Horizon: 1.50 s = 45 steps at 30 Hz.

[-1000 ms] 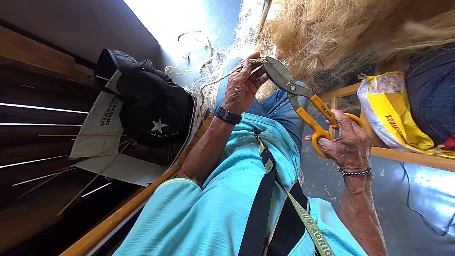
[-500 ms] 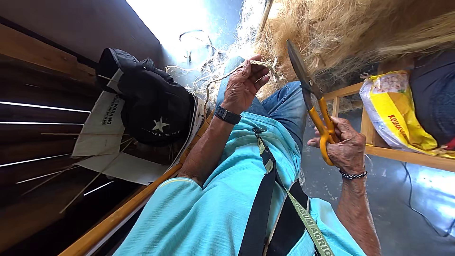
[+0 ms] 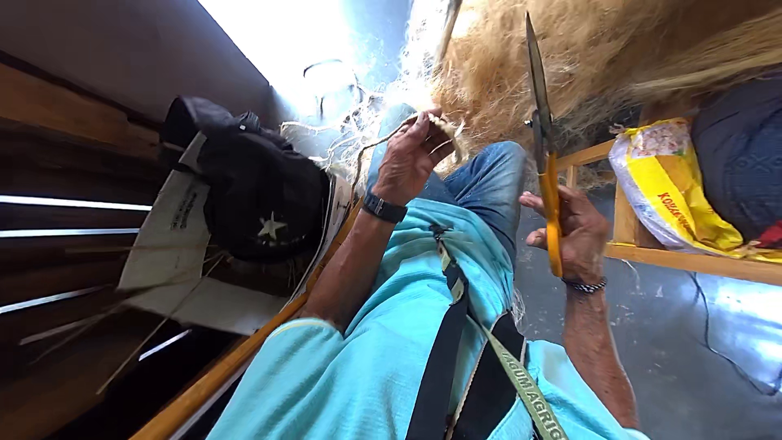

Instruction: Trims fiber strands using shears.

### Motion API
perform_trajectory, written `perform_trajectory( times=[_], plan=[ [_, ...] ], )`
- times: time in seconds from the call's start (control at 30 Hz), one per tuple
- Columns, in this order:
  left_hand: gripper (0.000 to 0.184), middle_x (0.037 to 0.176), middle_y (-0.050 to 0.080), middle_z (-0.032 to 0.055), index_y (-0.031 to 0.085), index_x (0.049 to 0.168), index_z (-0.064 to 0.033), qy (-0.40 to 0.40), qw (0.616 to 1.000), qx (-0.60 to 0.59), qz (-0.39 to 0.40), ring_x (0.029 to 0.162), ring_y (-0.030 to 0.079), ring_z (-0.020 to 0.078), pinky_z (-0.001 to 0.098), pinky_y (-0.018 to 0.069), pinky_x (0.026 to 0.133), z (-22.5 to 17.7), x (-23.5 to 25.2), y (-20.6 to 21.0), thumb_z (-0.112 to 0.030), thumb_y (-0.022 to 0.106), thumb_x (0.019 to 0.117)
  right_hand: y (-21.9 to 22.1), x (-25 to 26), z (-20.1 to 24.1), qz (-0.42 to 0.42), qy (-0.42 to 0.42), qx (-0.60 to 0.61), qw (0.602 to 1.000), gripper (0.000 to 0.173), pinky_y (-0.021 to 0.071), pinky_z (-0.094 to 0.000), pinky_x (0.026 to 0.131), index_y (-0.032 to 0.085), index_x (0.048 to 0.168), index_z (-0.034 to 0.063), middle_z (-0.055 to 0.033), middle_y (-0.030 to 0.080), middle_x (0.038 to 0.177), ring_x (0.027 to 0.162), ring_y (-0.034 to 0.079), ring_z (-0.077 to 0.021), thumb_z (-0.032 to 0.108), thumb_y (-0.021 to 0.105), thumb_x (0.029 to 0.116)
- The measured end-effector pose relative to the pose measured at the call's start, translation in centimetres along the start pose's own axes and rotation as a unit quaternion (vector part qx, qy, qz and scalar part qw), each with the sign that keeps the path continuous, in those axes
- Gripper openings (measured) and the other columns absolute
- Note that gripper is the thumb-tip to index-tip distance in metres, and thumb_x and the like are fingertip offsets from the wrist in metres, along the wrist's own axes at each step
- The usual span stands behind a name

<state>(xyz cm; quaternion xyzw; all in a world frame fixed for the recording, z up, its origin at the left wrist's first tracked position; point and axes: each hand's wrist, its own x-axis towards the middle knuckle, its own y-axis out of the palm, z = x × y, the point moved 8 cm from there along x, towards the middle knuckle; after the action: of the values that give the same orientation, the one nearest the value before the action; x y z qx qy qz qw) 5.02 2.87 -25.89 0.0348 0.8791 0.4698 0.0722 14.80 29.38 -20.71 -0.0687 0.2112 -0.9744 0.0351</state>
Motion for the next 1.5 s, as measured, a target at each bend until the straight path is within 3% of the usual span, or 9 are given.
perform_trajectory(
  times=[0.17,0.27,0.5,0.73,0.83,1.03,1.2,1.4,1.5],
  plan=[
    [0.024,0.109,0.071,0.0045,0.066,0.120,-0.0118,-0.052,0.991,0.107,0.068,0.101,0.070,0.0184,0.0410,0.0589,0.092,1.7,-2.6,3.2,-0.027,0.054,0.1053,3.1,3.4,1.7,-0.008,-0.051,0.173,0.984,0.079,0.0642,-0.0346,0.078,0.056,0.133,0.0078,-0.0058,0.074,0.118,0.104,0.072,-0.0183,0.043,0.091,0.0718],
    [0.022,0.106,0.073,0.0108,0.068,0.116,-0.0069,-0.070,0.989,0.104,0.078,0.098,0.071,0.0233,0.0436,0.0595,0.092,2.7,-2.9,3.8,-0.019,0.054,0.1037,5.1,5.1,2.0,0.025,-0.059,0.249,0.966,0.076,0.0616,-0.0338,0.083,0.056,0.132,0.0043,-0.0081,0.075,0.112,0.100,0.073,-0.0172,0.037,0.091,0.0728],
    [0.025,0.093,0.075,0.0111,0.066,0.107,-0.0006,-0.049,0.986,0.156,0.037,0.081,0.074,0.0204,0.0377,0.0638,0.076,0.4,-3.1,5.4,-0.007,0.042,0.1062,7.4,5.8,3.7,0.096,-0.046,0.258,0.960,0.067,0.0584,-0.0224,0.074,0.053,0.129,-0.0071,-0.0015,0.071,0.103,0.085,0.068,-0.0029,0.028,0.083,0.0803],
    [0.026,0.092,0.075,0.0062,0.065,0.106,-0.0062,0.057,0.982,0.175,0.041,0.082,0.074,0.0166,0.0337,0.0636,0.078,-5.3,-2.5,6.4,-0.010,0.039,0.1083,7.6,5.4,3.5,0.165,-0.058,0.275,0.945,0.060,0.0603,-0.0265,0.069,0.054,0.126,-0.0038,-0.0022,0.072,0.088,0.073,0.070,-0.0090,0.018,0.084,0.0784],
    [0.030,0.093,0.075,0.0000,0.067,0.102,-0.0134,0.135,0.975,0.171,0.053,0.086,0.073,0.0110,0.0284,0.0618,0.083,-10.6,-2.0,5.6,-0.014,0.038,0.1087,6.0,5.5,2.5,0.164,-0.053,0.253,0.952,0.061,0.0593,-0.0234,0.064,0.057,0.123,-0.0027,0.0014,0.071,0.082,0.068,0.069,-0.0059,0.024,0.087,0.0777],
    [0.029,0.084,0.067,-0.0102,0.064,0.093,-0.0248,0.249,0.946,0.207,0.028,0.080,0.066,0.0035,0.0232,0.0575,0.079,-18.3,-1.6,3.0,-0.015,0.039,0.1042,-1.6,3.6,-1.0,0.095,0.031,0.084,0.991,0.071,0.0591,-0.0271,0.068,0.063,0.129,0.0044,-0.0043,0.072,0.098,0.077,0.068,-0.0083,0.050,0.080,0.0770],
    [0.019,0.083,0.066,-0.0027,0.057,0.101,-0.0142,0.215,0.960,0.141,-0.110,0.077,0.066,0.0084,0.0263,0.0590,0.074,-16.6,1.2,0.4,-0.010,0.039,0.1074,-8.5,1.6,-3.9,0.044,0.090,0.080,0.992,0.081,0.0625,-0.0338,0.062,0.061,0.130,0.0092,0.0044,0.070,0.088,0.066,0.067,-0.0107,0.052,0.089,0.0671],
    [0.017,0.087,0.066,0.0013,0.062,0.110,-0.0077,0.113,0.973,0.157,-0.125,0.067,0.059,0.0076,0.0226,0.0525,0.061,-11.0,4.3,-2.0,-0.014,0.046,0.1077,-13.4,-1.4,-5.0,-0.002,0.093,0.072,0.993,0.054,0.0593,-0.0263,0.051,0.060,0.123,0.0100,0.0105,0.067,0.075,0.057,0.066,-0.0076,0.036,0.079,0.0801],
    [0.020,0.092,0.067,0.0035,0.061,0.115,-0.0069,0.067,0.984,0.126,-0.105,0.067,0.061,0.0086,0.0221,0.0538,0.061,-8.6,4.1,-2.0,-0.015,0.044,0.1090,-13.1,-2.5,-5.6,-0.021,0.099,0.065,0.993,0.053,0.0634,-0.0308,0.060,0.059,0.122,0.0089,0.0085,0.071,0.078,0.065,0.071,-0.0113,0.034,0.079,0.0806]
  ],
)
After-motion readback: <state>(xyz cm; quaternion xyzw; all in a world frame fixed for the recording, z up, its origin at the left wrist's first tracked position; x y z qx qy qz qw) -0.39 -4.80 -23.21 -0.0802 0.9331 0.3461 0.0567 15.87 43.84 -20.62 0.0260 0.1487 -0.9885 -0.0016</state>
